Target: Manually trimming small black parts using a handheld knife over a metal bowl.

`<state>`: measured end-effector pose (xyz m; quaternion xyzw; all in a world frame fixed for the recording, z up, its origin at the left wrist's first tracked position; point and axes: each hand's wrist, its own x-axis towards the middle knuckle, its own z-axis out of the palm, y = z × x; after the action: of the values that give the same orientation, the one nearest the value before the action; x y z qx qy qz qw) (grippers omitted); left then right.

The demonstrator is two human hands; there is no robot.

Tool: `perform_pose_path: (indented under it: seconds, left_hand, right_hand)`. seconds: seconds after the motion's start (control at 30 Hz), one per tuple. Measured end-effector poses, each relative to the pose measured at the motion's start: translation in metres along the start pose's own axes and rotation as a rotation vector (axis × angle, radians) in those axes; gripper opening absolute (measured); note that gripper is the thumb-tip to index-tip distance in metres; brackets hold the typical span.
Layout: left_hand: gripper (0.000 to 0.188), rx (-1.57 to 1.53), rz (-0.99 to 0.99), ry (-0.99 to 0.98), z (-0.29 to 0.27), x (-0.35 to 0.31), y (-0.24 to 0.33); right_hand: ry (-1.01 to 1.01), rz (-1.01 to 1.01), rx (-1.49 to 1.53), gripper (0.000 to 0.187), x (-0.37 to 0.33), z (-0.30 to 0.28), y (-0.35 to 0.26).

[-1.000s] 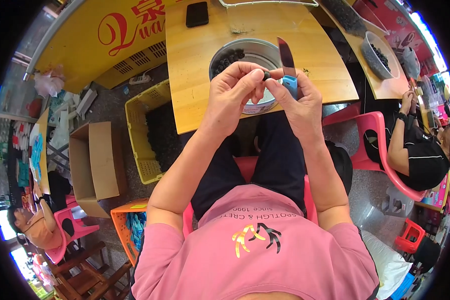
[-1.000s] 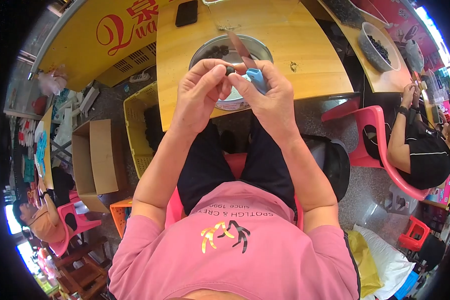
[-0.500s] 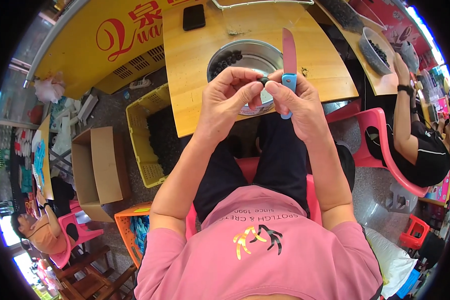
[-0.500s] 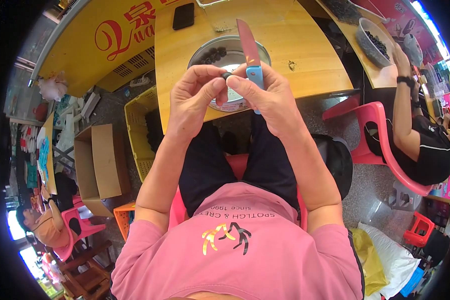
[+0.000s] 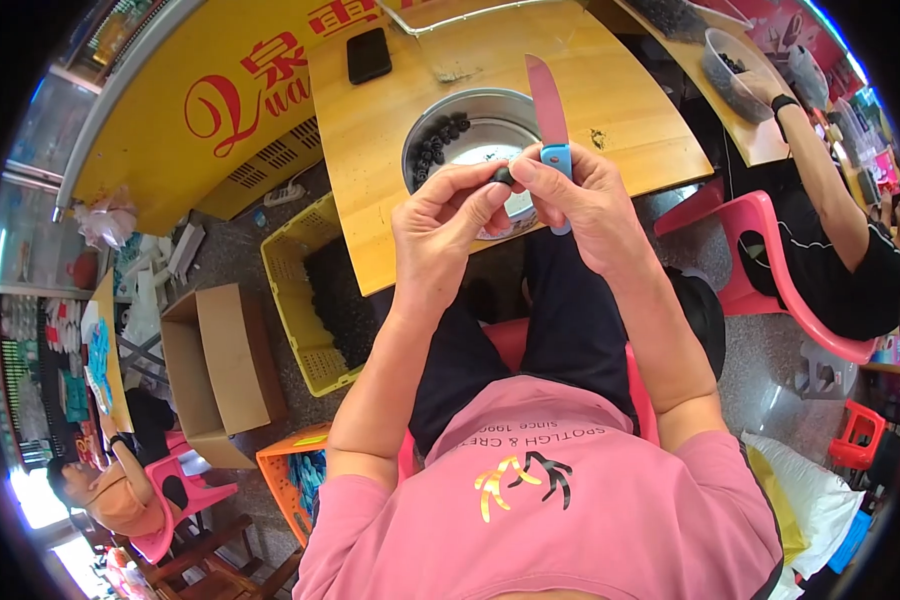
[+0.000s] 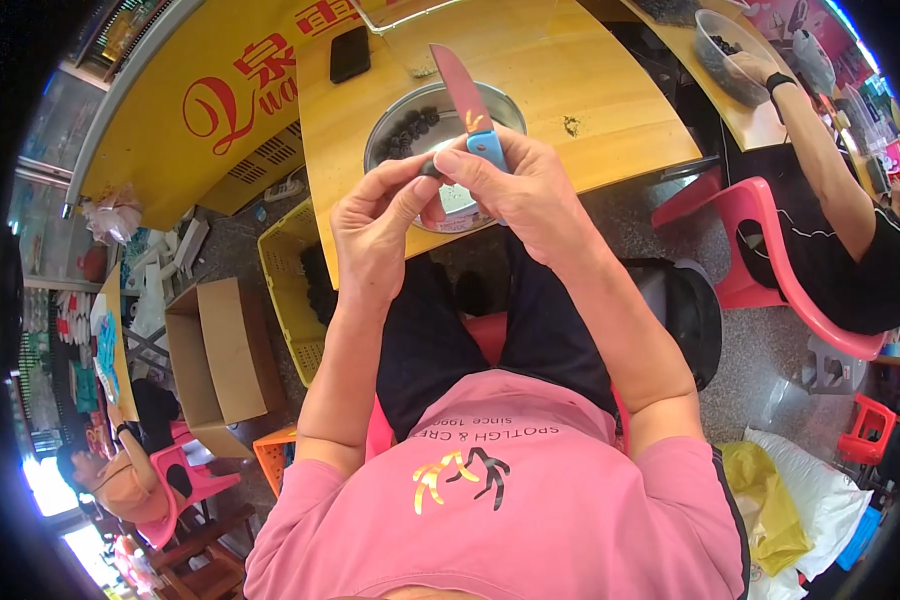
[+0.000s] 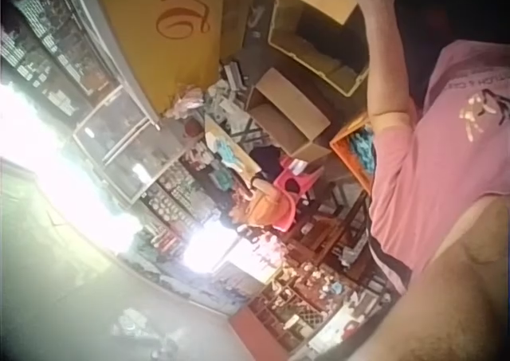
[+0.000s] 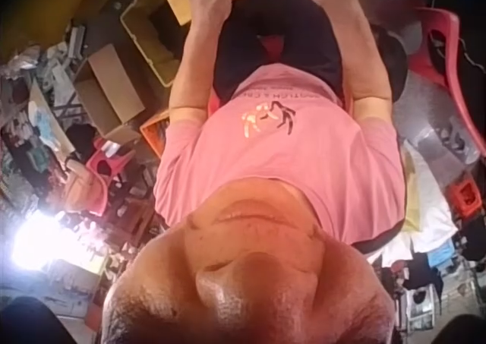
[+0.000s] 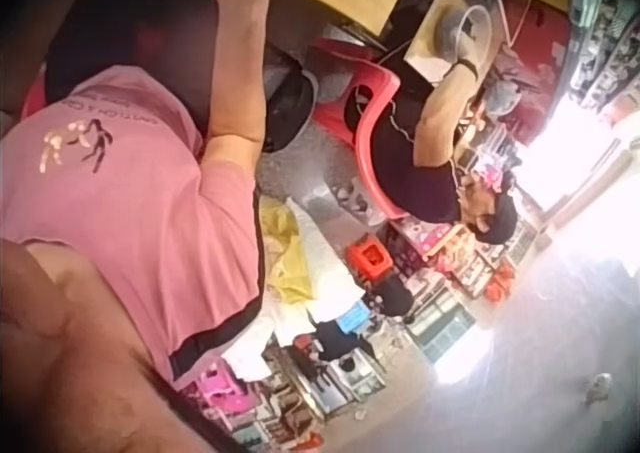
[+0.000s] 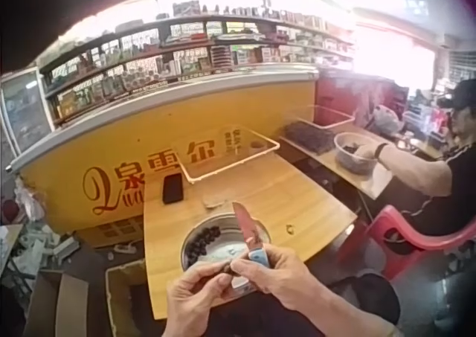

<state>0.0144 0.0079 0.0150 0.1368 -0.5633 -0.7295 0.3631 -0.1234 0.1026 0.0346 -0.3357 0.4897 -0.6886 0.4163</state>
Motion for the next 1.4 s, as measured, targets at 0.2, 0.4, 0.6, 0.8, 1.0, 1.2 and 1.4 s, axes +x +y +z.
perform_pose_path:
  seconds: [0.2,0.4,0.6,0.8,1.0,1.2,1.4]
  left_hand:
    - [0.018,0.122,0.071,-0.002,-0.002,-0.003,-0.001]
    - [0.019,0.264,0.227,0.021,0.001,-0.003,-0.004]
    - [0.018,0.094,0.049,0.08,-0.017,-0.014,0.001]
    - [0.018,0.51,0.081,0.368,-0.106,-0.04,0.021]
    - [0.024,1.196,-0.164,0.272,-0.162,-0.068,0.035]
    - [0.016,1.025,0.087,-0.237,-0.083,0.002,0.052]
    - [0.016,0.984,0.273,-0.757,-0.032,0.082,-0.032]
  right_hand:
    - [-0.018,0.041,0.003,0.02,0.0,0.0,0.0]
    - [0.017,-0.004,-0.01,0.019,-0.003,0.013,0.002]
    - [-0.053,0.031,0.031,0.016,-0.002,0.01,0.013]
    - [0.026,0.025,-0.014,0.016,0.001,-0.029,0.017]
    - [0.035,-0.129,-0.294,0.022,0.008,-0.054,0.025]
    - [0.073,-0.152,-0.416,0.025,0.015,-0.054,0.054]
    - [0.149,-0.09,-0.268,0.023,0.013,-0.051,0.061]
